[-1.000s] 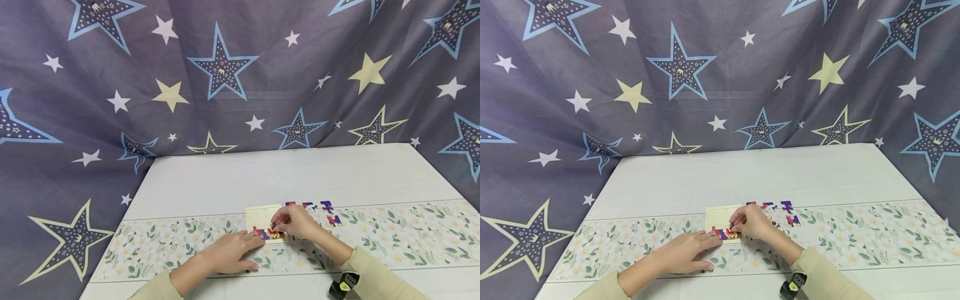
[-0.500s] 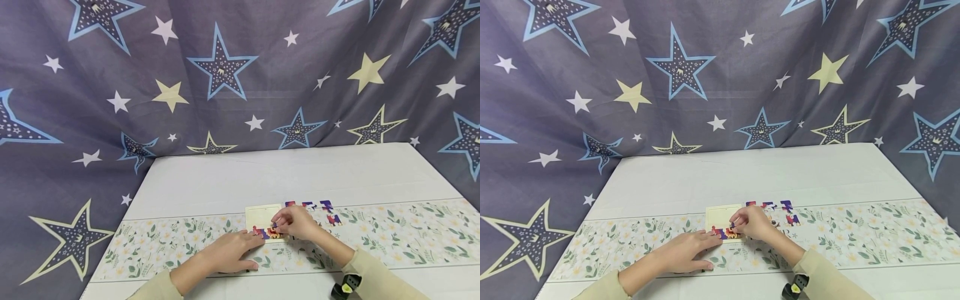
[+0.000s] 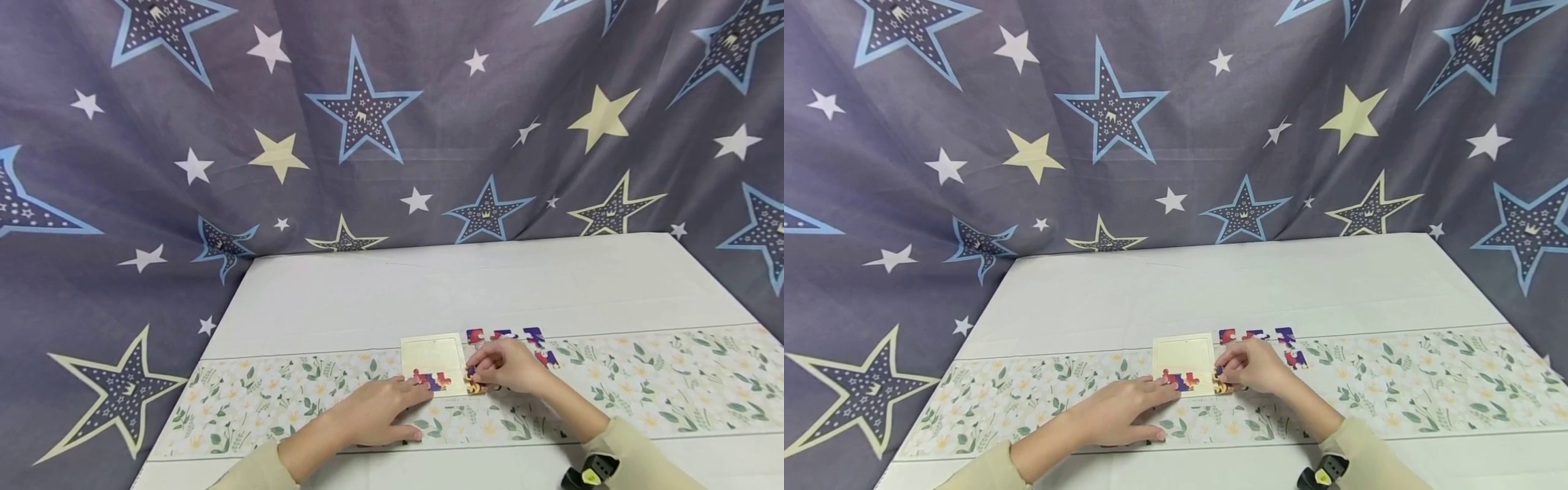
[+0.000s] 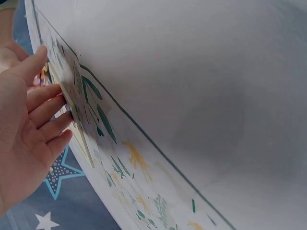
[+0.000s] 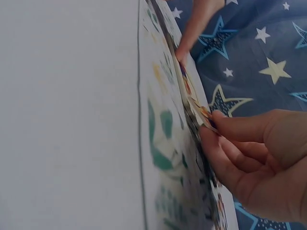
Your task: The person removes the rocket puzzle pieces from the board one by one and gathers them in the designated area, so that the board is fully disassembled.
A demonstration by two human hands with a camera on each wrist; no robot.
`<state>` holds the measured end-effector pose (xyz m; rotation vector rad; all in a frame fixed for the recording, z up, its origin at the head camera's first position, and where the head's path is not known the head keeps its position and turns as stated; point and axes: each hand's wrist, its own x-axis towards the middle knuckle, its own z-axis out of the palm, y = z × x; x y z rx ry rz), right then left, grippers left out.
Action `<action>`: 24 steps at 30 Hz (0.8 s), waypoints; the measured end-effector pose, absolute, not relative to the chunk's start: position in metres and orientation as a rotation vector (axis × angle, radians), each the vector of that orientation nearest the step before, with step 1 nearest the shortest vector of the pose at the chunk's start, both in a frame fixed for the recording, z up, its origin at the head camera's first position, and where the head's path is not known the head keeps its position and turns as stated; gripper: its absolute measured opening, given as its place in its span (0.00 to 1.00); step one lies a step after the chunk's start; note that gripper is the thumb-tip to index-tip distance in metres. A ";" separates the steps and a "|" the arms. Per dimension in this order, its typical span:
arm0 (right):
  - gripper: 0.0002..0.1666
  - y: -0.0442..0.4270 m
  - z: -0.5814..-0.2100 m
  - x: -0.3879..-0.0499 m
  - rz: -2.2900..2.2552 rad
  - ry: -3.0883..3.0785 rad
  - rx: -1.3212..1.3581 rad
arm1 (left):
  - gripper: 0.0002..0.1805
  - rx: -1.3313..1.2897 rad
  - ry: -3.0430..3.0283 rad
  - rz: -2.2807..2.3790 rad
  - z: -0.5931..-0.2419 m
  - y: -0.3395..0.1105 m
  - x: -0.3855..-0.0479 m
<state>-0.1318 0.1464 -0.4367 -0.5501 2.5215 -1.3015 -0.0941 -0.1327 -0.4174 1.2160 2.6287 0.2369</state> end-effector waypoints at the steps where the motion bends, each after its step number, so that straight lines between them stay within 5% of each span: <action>1: 0.10 0.149 -0.437 -0.131 -1.293 2.520 -0.535 | 0.32 1.217 2.628 0.239 -0.418 -0.133 -0.094; 14: 0.17 0.197 -0.431 -0.118 -1.297 2.496 -0.381 | 0.32 1.224 2.623 0.250 -0.419 -0.133 -0.094; 24: 0.12 0.231 -0.429 -0.103 -1.132 2.672 -0.347 | 0.32 1.227 2.624 0.249 -0.419 -0.134 -0.094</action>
